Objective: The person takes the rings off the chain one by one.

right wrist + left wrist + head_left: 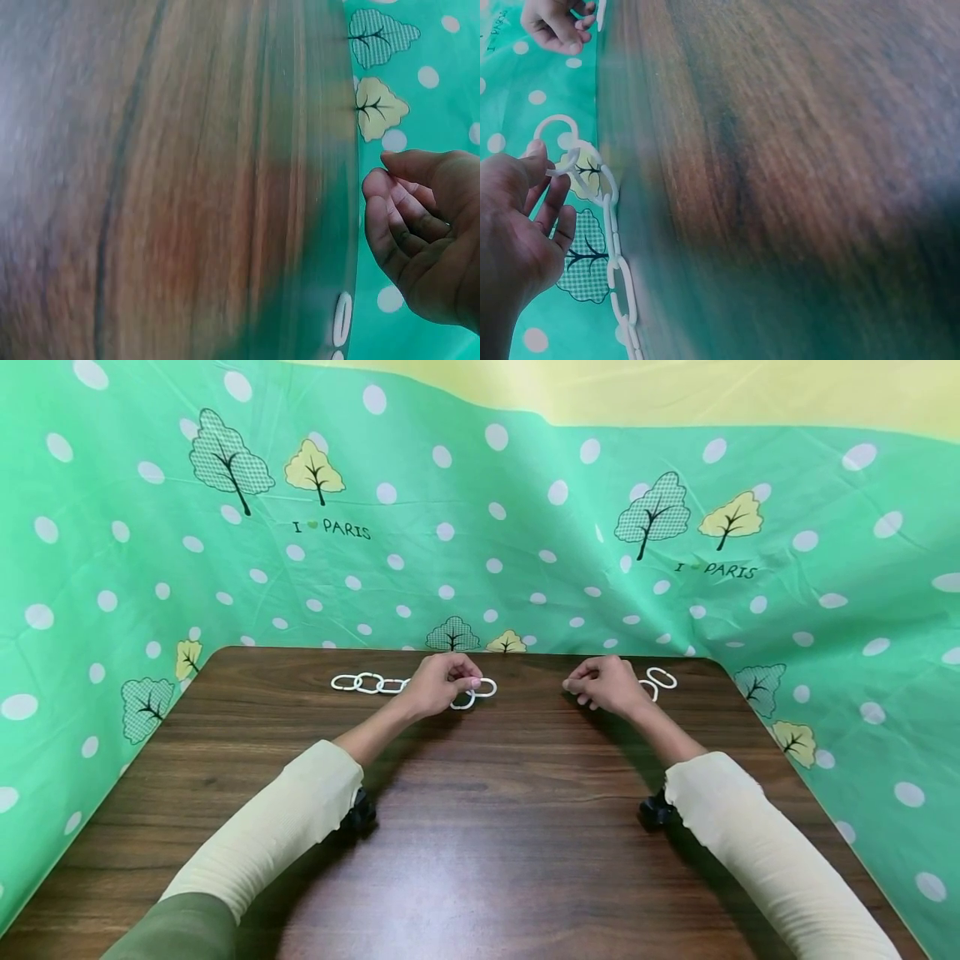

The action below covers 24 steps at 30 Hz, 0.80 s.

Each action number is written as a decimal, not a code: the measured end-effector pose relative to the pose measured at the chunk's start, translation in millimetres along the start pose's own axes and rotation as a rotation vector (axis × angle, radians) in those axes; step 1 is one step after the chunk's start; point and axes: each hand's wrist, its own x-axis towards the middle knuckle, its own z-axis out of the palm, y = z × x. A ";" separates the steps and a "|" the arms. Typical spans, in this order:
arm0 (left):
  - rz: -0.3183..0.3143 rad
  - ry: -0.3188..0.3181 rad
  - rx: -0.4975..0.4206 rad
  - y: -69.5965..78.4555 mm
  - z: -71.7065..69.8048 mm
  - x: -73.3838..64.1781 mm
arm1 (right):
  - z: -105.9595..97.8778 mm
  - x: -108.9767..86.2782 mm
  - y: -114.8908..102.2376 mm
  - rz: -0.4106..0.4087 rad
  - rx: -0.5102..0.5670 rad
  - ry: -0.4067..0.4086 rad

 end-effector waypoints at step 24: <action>0.017 0.008 0.024 4.7 -1.2 1.7 | 30.9 4.9 -36.4 -0.120 0.046 -0.056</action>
